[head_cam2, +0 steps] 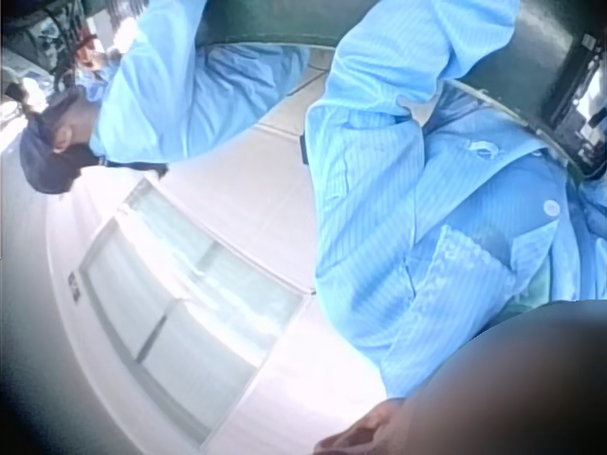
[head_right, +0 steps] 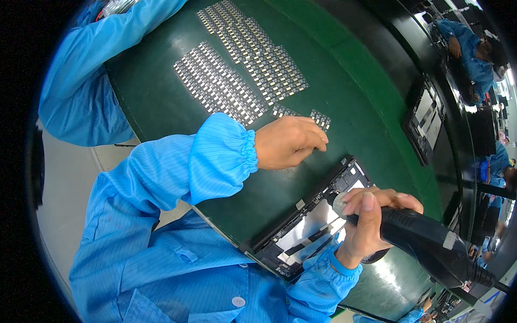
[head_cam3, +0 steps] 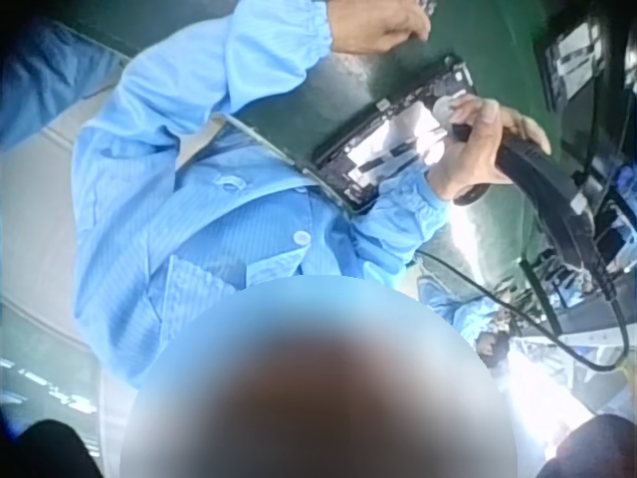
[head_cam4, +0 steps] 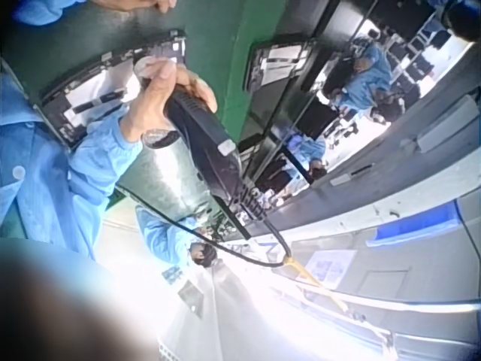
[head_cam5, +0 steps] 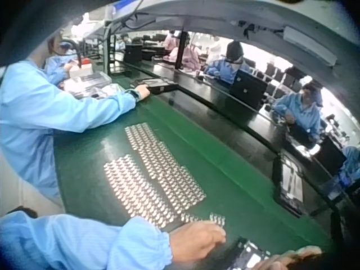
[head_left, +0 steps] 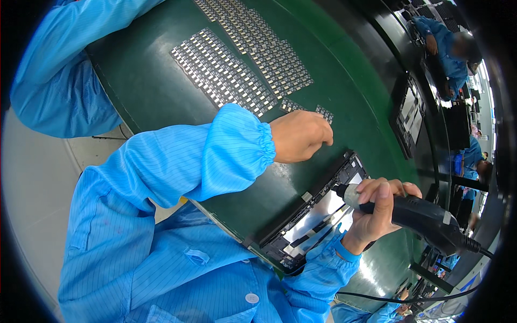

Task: The person uses a handheld heat gun to apply heat to a rectangular electronic chassis on a green workbench. They repeatedly pick up small metallic components from a tray and place them into specific slots on the chassis, using the heat gun to secure them. The process is repeated for multiple components throughout the clip.

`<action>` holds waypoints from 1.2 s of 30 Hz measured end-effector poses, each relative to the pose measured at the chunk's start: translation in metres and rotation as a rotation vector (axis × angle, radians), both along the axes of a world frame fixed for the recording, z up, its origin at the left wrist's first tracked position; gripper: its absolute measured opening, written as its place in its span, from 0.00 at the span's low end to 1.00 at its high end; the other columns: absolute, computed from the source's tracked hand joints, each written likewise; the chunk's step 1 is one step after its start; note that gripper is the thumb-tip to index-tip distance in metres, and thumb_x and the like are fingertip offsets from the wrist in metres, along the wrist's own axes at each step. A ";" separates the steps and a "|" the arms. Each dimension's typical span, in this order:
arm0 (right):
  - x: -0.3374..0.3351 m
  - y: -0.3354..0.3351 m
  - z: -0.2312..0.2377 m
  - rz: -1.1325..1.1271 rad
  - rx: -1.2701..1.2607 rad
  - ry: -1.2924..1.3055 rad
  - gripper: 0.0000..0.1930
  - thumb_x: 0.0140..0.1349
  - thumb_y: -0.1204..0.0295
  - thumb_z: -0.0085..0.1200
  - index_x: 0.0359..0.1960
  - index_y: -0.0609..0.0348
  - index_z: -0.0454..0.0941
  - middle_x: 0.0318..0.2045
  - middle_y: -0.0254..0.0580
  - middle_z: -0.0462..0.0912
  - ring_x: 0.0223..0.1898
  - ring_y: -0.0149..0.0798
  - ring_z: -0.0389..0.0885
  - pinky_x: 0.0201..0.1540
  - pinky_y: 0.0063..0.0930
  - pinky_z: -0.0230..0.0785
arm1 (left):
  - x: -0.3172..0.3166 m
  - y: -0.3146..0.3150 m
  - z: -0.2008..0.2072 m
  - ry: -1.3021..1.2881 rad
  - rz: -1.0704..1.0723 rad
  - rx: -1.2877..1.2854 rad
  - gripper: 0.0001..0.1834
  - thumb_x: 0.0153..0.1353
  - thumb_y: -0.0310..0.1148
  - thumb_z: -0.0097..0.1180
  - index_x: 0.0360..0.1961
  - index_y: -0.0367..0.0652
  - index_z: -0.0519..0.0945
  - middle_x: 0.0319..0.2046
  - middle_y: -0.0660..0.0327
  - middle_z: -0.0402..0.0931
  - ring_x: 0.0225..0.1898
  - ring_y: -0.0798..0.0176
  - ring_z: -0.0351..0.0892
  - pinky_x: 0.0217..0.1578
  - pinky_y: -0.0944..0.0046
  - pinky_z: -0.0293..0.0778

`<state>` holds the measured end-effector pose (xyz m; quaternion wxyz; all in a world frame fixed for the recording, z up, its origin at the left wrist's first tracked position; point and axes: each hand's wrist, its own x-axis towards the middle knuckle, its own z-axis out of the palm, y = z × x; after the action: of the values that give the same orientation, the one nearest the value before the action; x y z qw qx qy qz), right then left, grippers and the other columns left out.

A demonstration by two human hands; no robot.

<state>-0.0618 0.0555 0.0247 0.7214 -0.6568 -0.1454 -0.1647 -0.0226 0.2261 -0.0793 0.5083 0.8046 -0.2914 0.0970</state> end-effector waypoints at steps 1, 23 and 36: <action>0.000 -0.001 0.000 0.015 0.017 0.008 0.22 0.54 0.81 0.56 0.47 0.57 0.59 0.15 0.43 0.71 0.13 0.35 0.70 0.21 0.32 0.71 | 0.000 0.000 0.000 0.003 -0.001 0.000 0.08 0.49 0.19 0.51 0.32 0.35 0.78 0.34 0.56 0.77 0.39 0.52 0.76 0.42 0.56 0.72; 0.005 -0.002 -0.003 0.053 0.029 -0.006 0.22 0.55 0.80 0.56 0.49 0.57 0.60 0.13 0.42 0.70 0.12 0.35 0.70 0.20 0.30 0.70 | 0.003 0.003 0.001 -0.028 -0.027 0.025 0.09 0.48 0.20 0.52 0.32 0.34 0.78 0.35 0.55 0.77 0.39 0.51 0.75 0.42 0.57 0.72; 0.006 -0.006 -0.002 0.038 0.021 0.023 0.21 0.55 0.78 0.57 0.47 0.56 0.61 0.13 0.42 0.70 0.13 0.35 0.70 0.21 0.30 0.70 | 0.004 0.002 0.000 -0.026 -0.031 0.008 0.08 0.48 0.19 0.52 0.32 0.34 0.78 0.35 0.54 0.78 0.39 0.50 0.75 0.42 0.57 0.72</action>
<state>-0.0555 0.0497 0.0229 0.7329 -0.6481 -0.1479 -0.1450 -0.0185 0.2285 -0.0792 0.5026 0.8007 -0.3108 0.0986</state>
